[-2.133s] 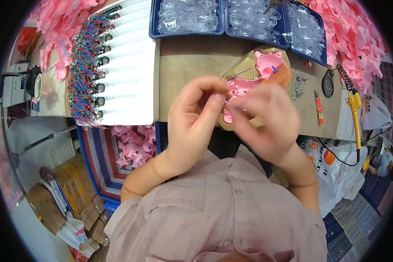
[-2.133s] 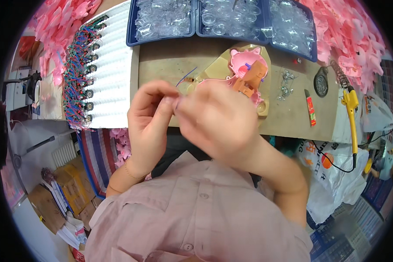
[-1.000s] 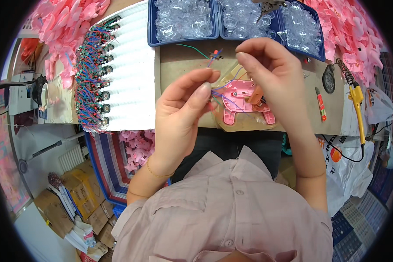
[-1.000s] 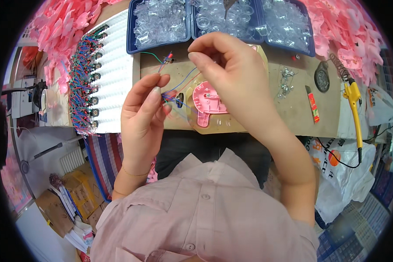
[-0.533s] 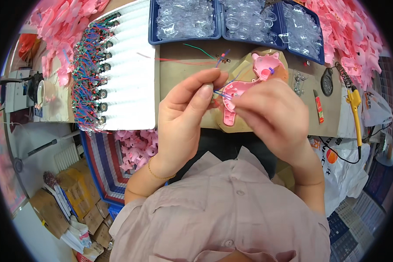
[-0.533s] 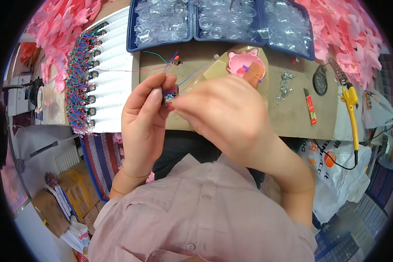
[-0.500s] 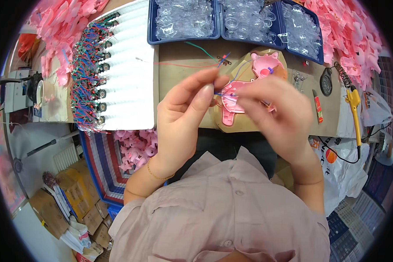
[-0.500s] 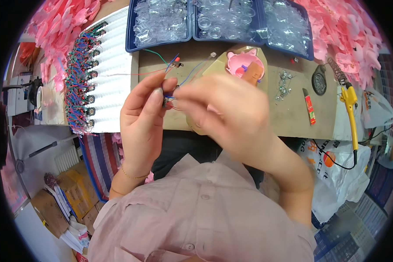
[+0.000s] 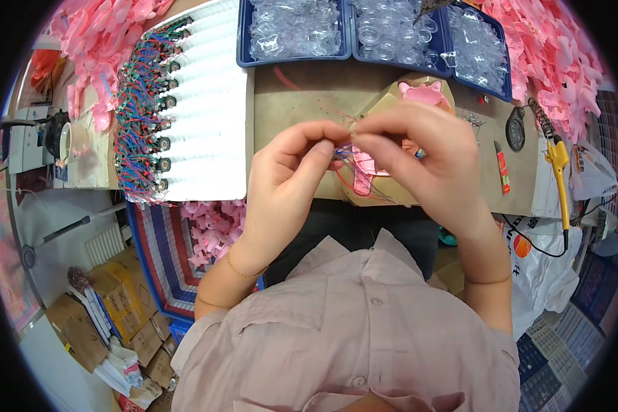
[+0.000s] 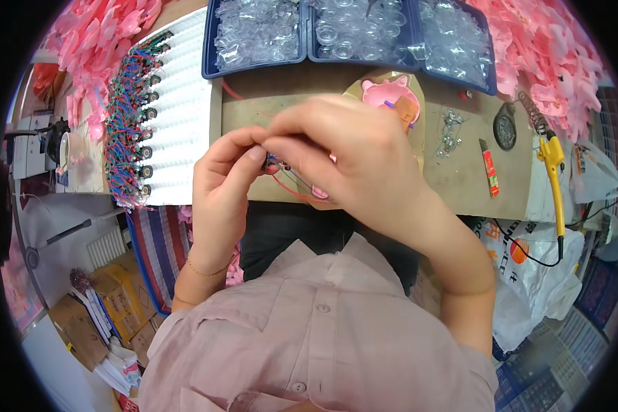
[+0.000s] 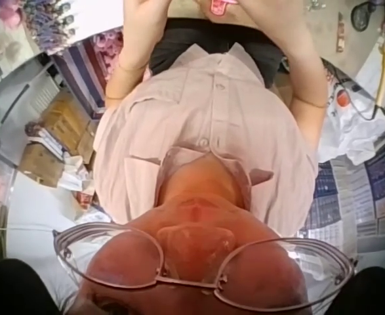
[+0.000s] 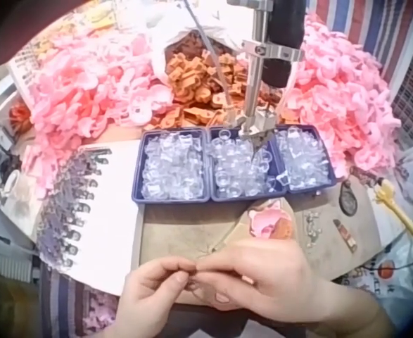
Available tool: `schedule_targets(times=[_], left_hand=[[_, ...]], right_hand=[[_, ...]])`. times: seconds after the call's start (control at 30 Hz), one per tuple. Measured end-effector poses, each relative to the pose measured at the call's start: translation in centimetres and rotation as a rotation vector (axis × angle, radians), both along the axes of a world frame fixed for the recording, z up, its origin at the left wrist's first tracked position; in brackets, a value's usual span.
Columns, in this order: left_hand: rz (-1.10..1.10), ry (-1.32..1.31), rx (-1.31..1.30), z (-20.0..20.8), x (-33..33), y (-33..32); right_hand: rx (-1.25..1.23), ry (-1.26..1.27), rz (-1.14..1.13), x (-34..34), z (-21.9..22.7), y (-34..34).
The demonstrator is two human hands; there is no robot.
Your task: Assembling and soldering electronic components inside a toy horse on a factory assembly line.
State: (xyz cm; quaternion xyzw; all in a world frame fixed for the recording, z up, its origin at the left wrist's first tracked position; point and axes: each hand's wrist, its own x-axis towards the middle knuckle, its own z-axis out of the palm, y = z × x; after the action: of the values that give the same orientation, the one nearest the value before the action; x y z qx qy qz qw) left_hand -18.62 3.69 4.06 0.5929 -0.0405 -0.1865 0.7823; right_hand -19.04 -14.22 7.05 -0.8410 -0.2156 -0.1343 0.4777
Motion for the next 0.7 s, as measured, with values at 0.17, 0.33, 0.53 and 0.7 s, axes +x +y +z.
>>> schedule_targets(times=[0.17, 0.33, 0.53, 0.7], left_hand=[[-0.014, -0.356, 0.351, 0.6, 0.2, 0.0], [0.321, -0.581, 0.541, -0.9, 0.6, 0.5], [0.136, -1.031, 1.107, -3.7, 0.0, 0.0], [-0.087, -0.898, 0.774, -3.7, 0.5, -1.7]], right_hand=[[0.061, -0.025, 0.036, 2.1, 0.2, 0.6], [0.17, -0.307, -0.107, -0.4, 1.1, -0.5], [0.48, 0.471, -0.843, -11.0, -3.7, -10.0], [0.325, 0.107, -1.252, -16.0, -10.1, -26.6]])
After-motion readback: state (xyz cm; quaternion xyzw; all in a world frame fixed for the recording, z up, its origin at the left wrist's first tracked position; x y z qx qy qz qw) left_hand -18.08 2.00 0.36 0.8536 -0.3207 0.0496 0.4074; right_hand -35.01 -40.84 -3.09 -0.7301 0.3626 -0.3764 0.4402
